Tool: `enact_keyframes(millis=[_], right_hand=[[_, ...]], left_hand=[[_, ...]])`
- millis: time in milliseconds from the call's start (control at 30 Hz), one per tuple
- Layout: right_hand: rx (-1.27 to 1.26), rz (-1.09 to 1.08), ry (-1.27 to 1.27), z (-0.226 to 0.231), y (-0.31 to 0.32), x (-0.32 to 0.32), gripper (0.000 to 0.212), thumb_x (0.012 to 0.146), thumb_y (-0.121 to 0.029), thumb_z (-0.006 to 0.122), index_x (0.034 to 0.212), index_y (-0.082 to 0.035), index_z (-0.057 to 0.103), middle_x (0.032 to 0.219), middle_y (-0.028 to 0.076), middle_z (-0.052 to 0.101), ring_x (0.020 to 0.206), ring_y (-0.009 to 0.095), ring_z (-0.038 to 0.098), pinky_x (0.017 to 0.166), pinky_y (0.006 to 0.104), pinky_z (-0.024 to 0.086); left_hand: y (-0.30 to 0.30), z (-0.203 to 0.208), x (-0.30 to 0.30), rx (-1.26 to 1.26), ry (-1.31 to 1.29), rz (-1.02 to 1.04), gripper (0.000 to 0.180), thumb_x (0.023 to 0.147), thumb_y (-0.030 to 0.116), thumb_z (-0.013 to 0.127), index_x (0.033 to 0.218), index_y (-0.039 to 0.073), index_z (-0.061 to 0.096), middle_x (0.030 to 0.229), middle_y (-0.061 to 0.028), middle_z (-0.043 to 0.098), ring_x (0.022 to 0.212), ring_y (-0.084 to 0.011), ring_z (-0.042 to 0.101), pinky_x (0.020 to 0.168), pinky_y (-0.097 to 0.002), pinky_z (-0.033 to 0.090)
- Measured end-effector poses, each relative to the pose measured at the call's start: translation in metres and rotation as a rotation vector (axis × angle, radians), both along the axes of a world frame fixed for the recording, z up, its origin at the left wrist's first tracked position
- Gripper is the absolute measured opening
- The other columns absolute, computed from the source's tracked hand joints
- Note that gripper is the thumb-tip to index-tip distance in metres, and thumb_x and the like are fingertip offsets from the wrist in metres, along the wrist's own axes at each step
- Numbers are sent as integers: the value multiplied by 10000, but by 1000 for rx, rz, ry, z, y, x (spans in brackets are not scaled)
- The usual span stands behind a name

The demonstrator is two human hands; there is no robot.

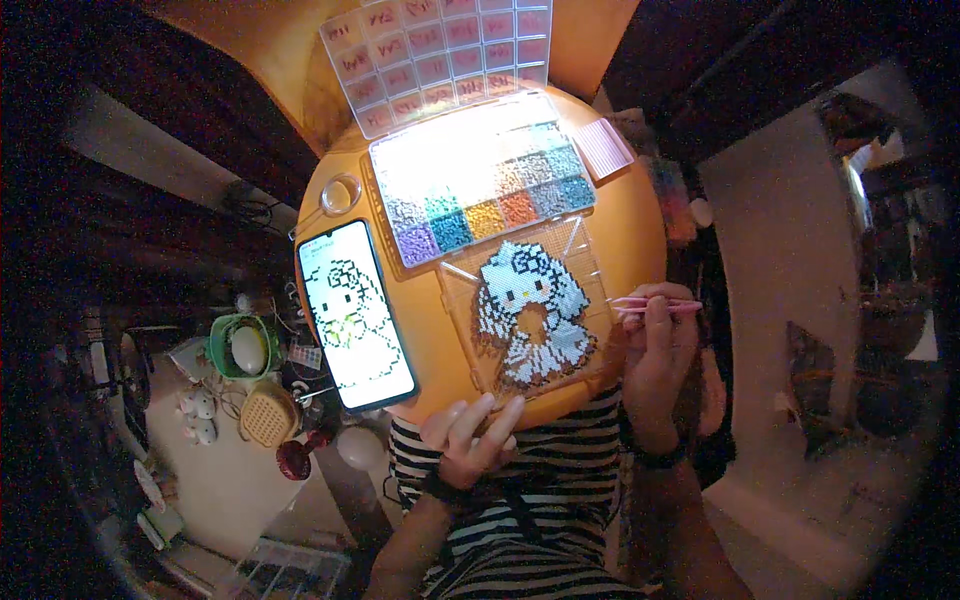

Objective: Placing small colored beads onto a Hello Kitty pattern using a specialized pen tool.

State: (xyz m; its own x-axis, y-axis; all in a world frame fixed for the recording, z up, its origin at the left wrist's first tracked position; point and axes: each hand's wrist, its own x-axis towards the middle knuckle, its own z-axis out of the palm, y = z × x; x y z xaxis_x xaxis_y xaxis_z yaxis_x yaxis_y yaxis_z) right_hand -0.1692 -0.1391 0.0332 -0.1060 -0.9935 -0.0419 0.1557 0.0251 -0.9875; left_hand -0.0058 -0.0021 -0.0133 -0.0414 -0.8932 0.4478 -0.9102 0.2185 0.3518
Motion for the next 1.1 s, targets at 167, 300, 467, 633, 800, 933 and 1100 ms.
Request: enact_keyframes(millis=[167,300,467,633,800,933,1100], right_hand=[[-19,-30,-43,-10,-1,-7,91,881,-108,491,928,-32,475,823,76,569,736,156,568,659,260,471],[26,-39,-155,-7,-1,-4,101,881,-116,496,935,-34,474,808,68,564,718,137,544,644,247,465],[8,-54,-115,-10,0,-7,90,903,-119,466,948,-41,474,827,46,532,716,98,502,653,221,441],[28,-49,-116,-10,0,-8,116,883,-132,491,936,-30,479,806,61,564,717,133,540,634,250,465],[-15,-50,-273,-20,-1,-10,70,924,-108,436,950,-51,466,840,29,483,710,67,454,659,196,417],[45,-39,-96,-7,-1,-7,105,878,-143,498,913,-44,496,810,54,552,717,135,527,636,263,456],[-187,-3,388,-15,-2,-14,165,927,-176,446,953,-15,468,889,78,474,752,133,472,691,264,431]], left_hand=[[1,1,-1,9,-40,26,301,809,345,560,1099,288,613,1038,15,514,866,-194,479,705,-324,460],[2,0,-1,15,-43,24,302,811,344,557,1102,286,611,1041,12,512,862,-196,480,696,-328,464],[2,0,-1,9,-61,31,293,822,351,547,1101,286,610,1042,11,512,853,-197,481,690,-322,468],[0,2,-1,-7,-57,41,295,823,356,545,1103,289,609,1028,7,519,829,-195,498,675,-319,476],[0,3,1,9,-63,27,297,827,360,540,1107,289,609,999,6,533,799,-191,516,659,-318,480],[0,2,3,31,-38,-2,297,830,361,537,1107,283,611,993,2,536,796,-190,516,654,-318,480],[-2,1,4,4,-19,-26,291,832,349,534,1104,279,612,987,-1,539,777,-188,514,632,-312,475]])
